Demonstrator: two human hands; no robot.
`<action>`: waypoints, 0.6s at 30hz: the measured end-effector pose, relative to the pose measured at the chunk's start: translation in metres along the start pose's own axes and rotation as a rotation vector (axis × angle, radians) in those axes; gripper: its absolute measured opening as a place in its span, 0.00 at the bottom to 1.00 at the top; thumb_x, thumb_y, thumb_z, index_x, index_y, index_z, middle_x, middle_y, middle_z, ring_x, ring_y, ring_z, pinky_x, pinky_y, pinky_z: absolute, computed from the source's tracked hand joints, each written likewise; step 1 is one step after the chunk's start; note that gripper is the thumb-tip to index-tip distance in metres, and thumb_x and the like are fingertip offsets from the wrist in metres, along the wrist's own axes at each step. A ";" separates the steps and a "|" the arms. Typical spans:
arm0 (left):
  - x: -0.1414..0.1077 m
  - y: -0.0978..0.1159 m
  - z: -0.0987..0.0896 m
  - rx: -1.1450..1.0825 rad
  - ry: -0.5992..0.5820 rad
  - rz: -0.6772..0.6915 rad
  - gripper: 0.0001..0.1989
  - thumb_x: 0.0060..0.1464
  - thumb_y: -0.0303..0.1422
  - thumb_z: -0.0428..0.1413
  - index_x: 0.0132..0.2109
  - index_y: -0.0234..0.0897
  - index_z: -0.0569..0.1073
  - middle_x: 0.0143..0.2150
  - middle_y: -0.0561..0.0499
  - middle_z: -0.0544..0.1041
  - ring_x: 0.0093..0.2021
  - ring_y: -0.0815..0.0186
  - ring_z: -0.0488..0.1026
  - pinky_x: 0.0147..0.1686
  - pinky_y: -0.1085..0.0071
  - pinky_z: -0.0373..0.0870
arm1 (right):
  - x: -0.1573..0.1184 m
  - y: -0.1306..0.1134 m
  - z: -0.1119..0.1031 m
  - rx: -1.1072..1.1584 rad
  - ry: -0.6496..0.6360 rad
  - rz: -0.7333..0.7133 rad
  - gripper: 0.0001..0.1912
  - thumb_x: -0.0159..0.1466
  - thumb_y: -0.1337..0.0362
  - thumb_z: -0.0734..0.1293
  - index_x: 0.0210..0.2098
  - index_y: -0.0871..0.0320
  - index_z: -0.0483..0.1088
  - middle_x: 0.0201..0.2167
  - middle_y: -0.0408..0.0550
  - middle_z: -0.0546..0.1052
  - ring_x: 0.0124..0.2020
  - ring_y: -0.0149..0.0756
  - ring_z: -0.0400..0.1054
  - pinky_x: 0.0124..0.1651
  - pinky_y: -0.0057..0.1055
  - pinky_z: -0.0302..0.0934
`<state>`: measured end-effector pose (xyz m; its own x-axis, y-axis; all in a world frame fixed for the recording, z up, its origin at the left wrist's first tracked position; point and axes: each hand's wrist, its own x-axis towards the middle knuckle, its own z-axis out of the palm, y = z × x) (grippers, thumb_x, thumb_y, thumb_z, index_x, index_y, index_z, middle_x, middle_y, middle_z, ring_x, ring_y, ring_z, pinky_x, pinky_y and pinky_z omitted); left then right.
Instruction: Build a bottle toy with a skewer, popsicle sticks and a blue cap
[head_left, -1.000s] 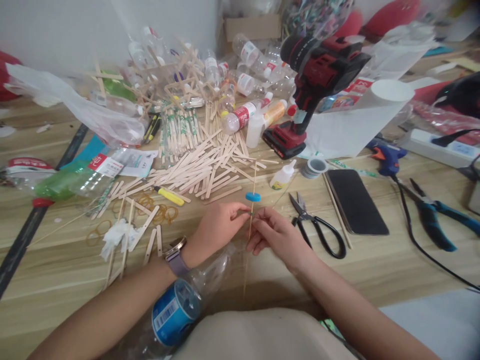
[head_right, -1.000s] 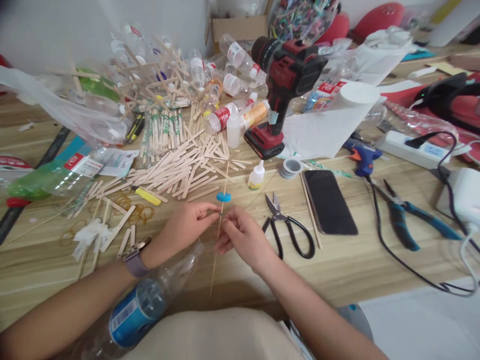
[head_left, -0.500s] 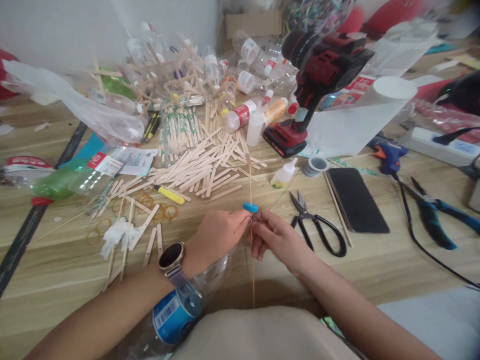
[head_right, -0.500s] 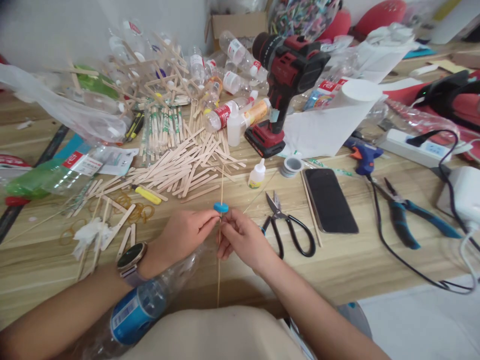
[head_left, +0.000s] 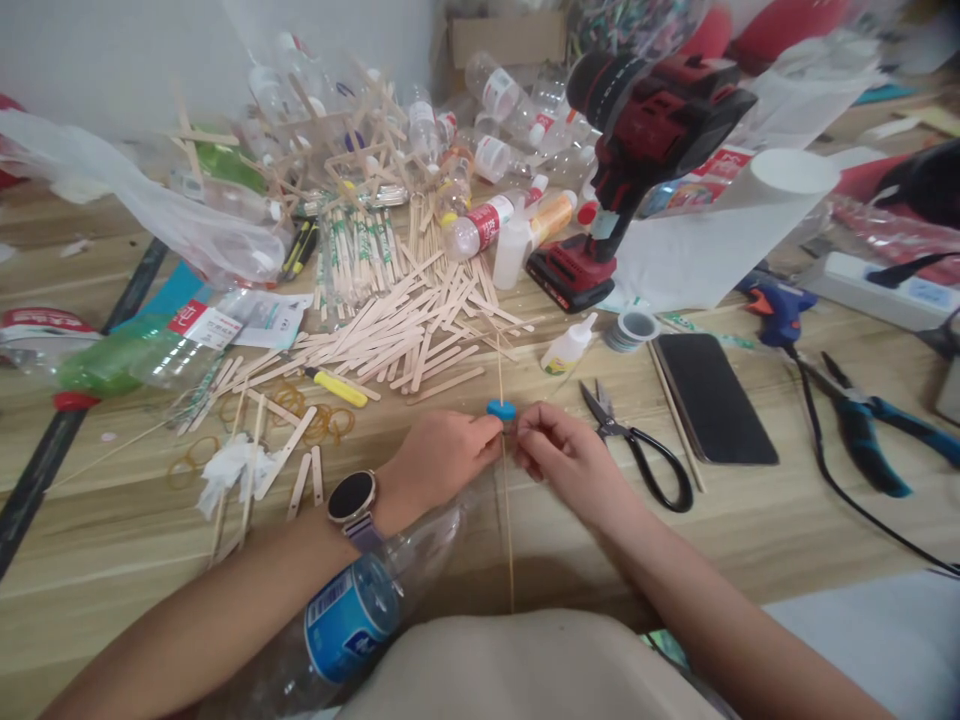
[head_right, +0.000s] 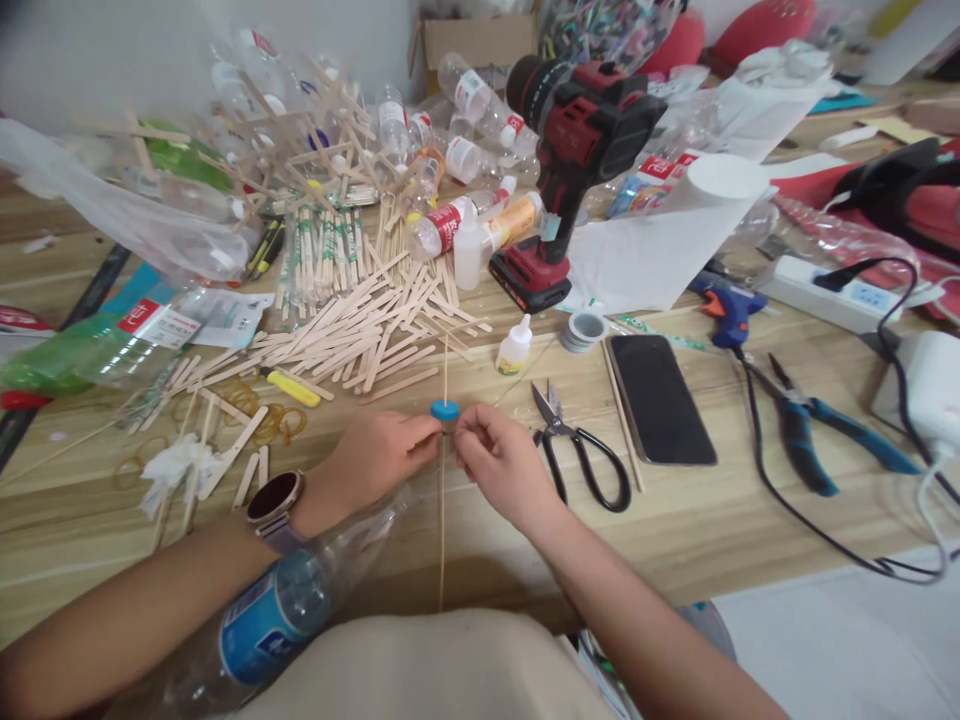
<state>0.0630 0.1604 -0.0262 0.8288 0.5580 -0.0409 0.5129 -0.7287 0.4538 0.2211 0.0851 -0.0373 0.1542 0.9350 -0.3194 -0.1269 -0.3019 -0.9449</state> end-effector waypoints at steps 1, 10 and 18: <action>0.001 0.001 -0.001 -0.020 -0.005 -0.006 0.10 0.63 0.30 0.49 0.33 0.36 0.72 0.26 0.50 0.73 0.27 0.64 0.69 0.28 0.69 0.55 | 0.001 0.000 0.001 0.027 0.011 -0.008 0.04 0.53 0.66 0.67 0.25 0.56 0.66 0.15 0.36 0.68 0.17 0.26 0.57 0.21 0.24 0.50; 0.001 0.004 -0.007 -0.276 0.029 -0.098 0.12 0.64 0.31 0.49 0.37 0.36 0.77 0.31 0.51 0.79 0.29 0.67 0.71 0.29 0.72 0.58 | 0.006 0.001 0.008 0.335 0.059 0.063 0.09 0.51 0.59 0.68 0.25 0.57 0.64 0.28 0.41 0.73 0.15 0.21 0.50 0.18 0.25 0.41; 0.001 0.003 -0.005 -0.474 0.064 -0.181 0.11 0.62 0.31 0.50 0.37 0.36 0.77 0.31 0.53 0.79 0.30 0.67 0.71 0.31 0.73 0.61 | 0.007 0.003 0.008 0.451 0.051 0.100 0.09 0.49 0.62 0.71 0.23 0.58 0.67 0.25 0.40 0.71 0.16 0.21 0.50 0.18 0.25 0.44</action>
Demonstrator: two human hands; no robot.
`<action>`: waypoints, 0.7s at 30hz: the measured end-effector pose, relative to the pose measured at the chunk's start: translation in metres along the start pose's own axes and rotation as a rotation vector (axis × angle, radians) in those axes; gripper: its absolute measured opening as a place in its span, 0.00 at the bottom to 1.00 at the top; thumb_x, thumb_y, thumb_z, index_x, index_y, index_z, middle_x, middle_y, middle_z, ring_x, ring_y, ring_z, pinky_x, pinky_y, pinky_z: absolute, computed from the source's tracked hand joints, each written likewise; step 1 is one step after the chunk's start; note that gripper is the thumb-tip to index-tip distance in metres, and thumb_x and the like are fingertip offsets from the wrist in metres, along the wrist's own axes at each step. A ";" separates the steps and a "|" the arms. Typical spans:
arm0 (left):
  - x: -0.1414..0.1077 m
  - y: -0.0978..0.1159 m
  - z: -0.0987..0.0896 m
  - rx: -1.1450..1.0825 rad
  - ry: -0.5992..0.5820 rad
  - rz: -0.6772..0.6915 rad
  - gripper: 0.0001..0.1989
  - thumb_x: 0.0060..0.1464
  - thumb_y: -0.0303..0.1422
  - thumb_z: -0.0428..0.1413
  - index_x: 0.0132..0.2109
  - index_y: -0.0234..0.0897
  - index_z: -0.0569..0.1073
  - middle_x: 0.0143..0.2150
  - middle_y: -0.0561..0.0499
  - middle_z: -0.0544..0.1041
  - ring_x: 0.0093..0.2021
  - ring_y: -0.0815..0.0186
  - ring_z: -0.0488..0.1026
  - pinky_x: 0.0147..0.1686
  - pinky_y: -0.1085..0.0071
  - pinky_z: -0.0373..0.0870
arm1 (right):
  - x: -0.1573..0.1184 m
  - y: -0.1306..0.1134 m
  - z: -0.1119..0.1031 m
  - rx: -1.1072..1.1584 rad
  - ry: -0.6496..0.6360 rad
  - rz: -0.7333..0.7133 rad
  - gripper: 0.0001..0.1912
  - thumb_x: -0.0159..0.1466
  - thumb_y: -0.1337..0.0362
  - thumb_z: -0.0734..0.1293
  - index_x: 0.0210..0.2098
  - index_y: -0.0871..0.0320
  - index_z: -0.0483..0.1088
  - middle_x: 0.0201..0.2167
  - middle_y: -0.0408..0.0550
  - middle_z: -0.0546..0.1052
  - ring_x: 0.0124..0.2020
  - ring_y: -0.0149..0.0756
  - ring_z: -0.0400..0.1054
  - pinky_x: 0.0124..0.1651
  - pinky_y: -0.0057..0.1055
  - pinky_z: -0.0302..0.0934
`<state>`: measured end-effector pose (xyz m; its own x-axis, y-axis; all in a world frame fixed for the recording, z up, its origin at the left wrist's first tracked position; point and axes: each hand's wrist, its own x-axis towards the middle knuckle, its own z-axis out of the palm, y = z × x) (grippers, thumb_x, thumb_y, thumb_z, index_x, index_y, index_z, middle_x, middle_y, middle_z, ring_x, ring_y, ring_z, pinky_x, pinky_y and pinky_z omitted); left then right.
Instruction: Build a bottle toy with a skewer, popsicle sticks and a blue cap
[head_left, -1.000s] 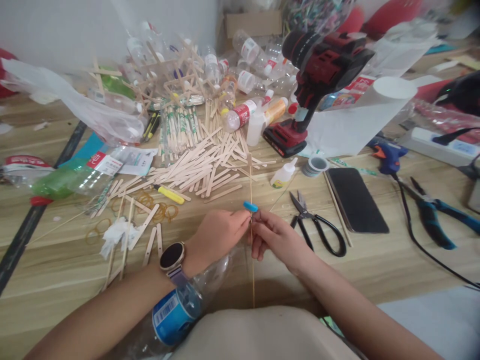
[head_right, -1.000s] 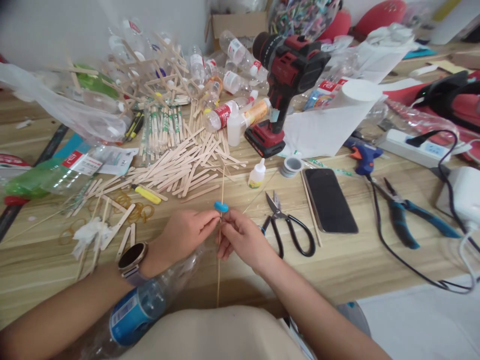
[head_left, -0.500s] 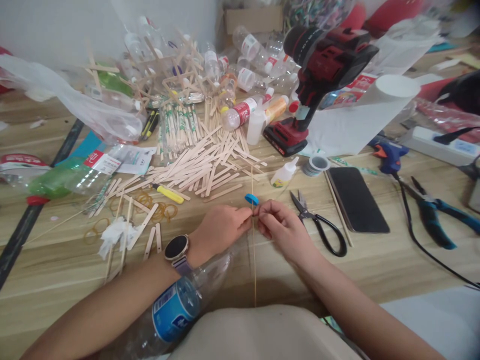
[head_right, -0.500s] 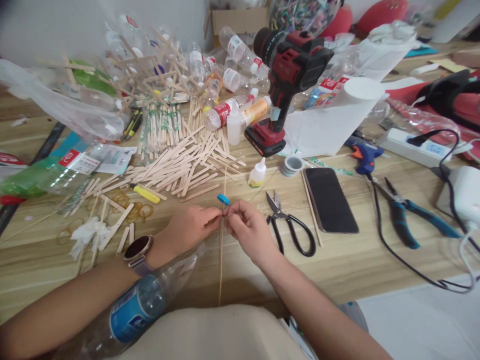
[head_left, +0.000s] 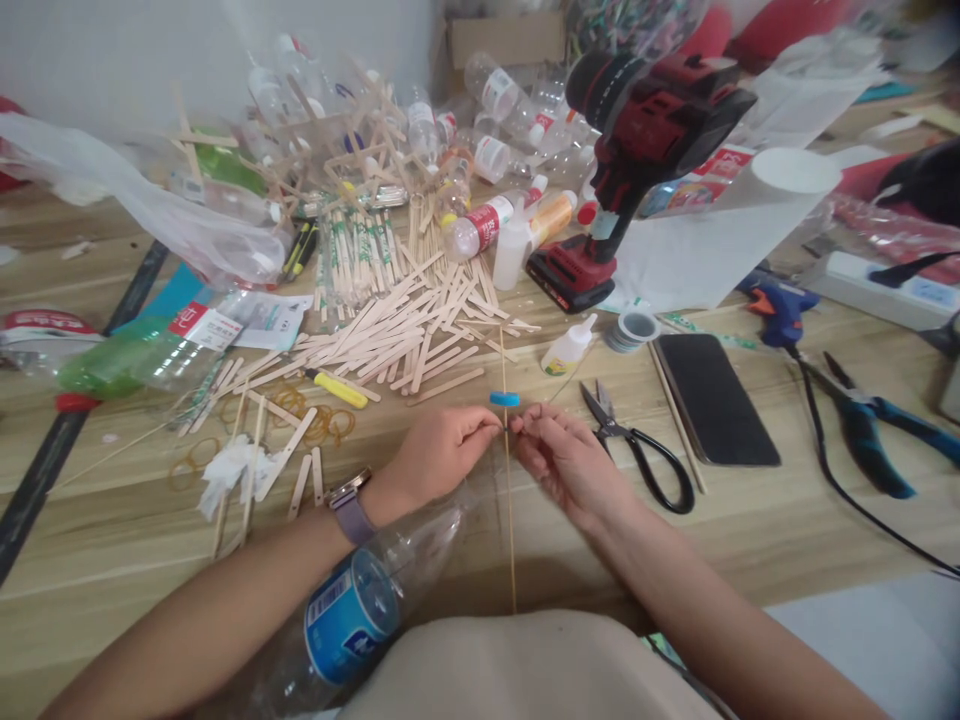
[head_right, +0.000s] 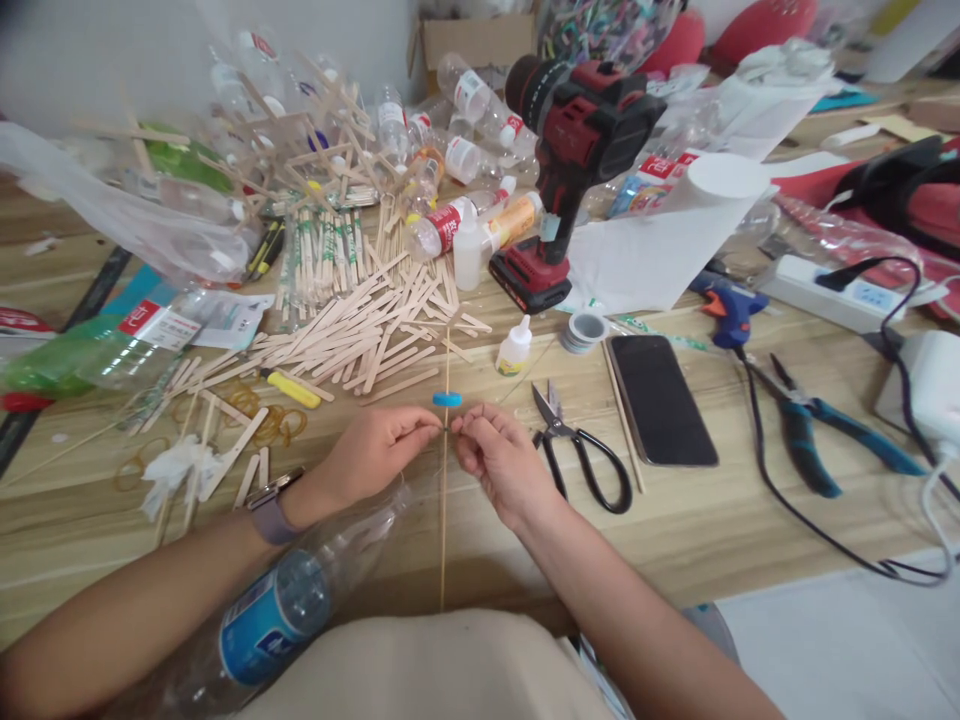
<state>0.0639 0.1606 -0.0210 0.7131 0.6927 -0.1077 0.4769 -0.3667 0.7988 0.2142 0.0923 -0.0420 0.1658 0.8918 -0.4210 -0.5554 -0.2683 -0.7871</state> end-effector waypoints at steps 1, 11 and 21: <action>0.001 0.000 0.000 -0.001 0.004 -0.007 0.11 0.61 0.31 0.50 0.37 0.36 0.78 0.30 0.53 0.79 0.30 0.67 0.71 0.31 0.73 0.61 | 0.001 0.000 -0.001 0.008 -0.002 0.004 0.09 0.49 0.62 0.72 0.23 0.58 0.68 0.25 0.40 0.72 0.16 0.21 0.50 0.18 0.25 0.44; 0.003 0.004 -0.002 0.007 0.030 -0.050 0.11 0.60 0.28 0.51 0.35 0.34 0.78 0.29 0.52 0.79 0.28 0.68 0.70 0.29 0.73 0.60 | 0.000 -0.006 -0.004 -0.015 -0.062 0.034 0.12 0.49 0.59 0.77 0.24 0.59 0.72 0.26 0.43 0.75 0.24 0.26 0.67 0.27 0.25 0.64; 0.002 0.008 -0.002 0.045 -0.002 -0.085 0.10 0.60 0.28 0.52 0.34 0.35 0.77 0.30 0.51 0.79 0.28 0.67 0.71 0.28 0.73 0.60 | -0.002 0.000 -0.007 -0.286 0.005 -0.171 0.12 0.52 0.59 0.75 0.32 0.56 0.73 0.26 0.44 0.78 0.29 0.33 0.73 0.34 0.31 0.66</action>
<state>0.0680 0.1599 -0.0135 0.6701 0.7211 -0.1758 0.5585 -0.3339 0.7594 0.2198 0.0875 -0.0442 0.2418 0.9310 -0.2735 -0.2684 -0.2067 -0.9409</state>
